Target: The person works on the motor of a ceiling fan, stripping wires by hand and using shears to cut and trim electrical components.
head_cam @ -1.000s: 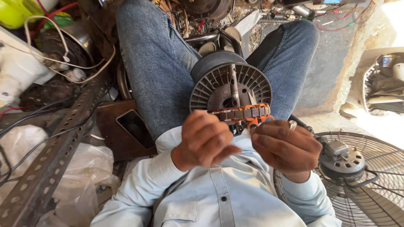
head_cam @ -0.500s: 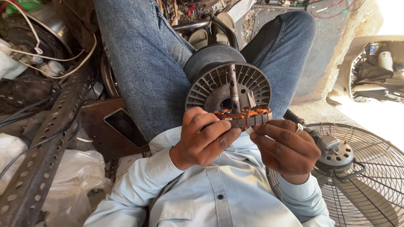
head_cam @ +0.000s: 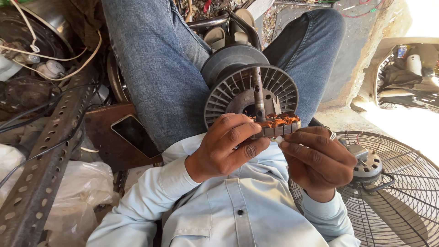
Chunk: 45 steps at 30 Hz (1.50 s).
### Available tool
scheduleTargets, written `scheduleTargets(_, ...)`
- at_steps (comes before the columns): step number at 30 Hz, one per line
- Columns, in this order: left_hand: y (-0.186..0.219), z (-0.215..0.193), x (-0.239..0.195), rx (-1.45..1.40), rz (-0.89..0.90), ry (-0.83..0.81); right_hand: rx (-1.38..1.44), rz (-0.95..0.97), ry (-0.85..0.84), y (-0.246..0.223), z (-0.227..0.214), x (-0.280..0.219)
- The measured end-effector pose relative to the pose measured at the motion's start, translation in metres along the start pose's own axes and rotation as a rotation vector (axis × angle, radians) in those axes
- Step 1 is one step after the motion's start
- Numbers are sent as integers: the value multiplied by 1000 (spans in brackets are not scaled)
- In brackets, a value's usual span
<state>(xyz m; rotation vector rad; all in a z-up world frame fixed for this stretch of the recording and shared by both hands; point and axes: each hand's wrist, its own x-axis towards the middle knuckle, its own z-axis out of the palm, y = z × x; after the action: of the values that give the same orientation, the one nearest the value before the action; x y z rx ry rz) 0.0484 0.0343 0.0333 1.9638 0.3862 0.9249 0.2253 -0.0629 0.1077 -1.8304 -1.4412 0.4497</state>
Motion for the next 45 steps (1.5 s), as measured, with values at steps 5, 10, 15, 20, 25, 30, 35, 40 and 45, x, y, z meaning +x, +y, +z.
scheduleTargets(5,-2,0,0,-41,11,-6,10,10,-48,1,-4,-1)
scheduleTargets(10,-1,-3,3,-44,-7,-41,66,70,-47,-5,-3,4)
scheduleTargets(15,-2,-7,5,-82,-18,-86,34,108,-47,-17,0,10)
scheduleTargets(20,-2,-3,3,-169,-98,-71,2,140,-28,-27,4,12)
scheduleTargets(25,-7,-2,4,-98,14,-53,-1,148,-20,-31,7,12)
scheduleTargets(30,-7,-5,5,-152,-13,-67,-75,154,-76,-36,4,14)
scheduleTargets(35,-11,-12,9,-179,4,-87,-72,129,-86,-29,3,15)
scheduleTargets(40,-5,-6,10,-414,-190,50,151,245,73,-11,6,8)
scheduleTargets(45,7,-1,12,-428,-396,118,467,400,68,0,10,-12)
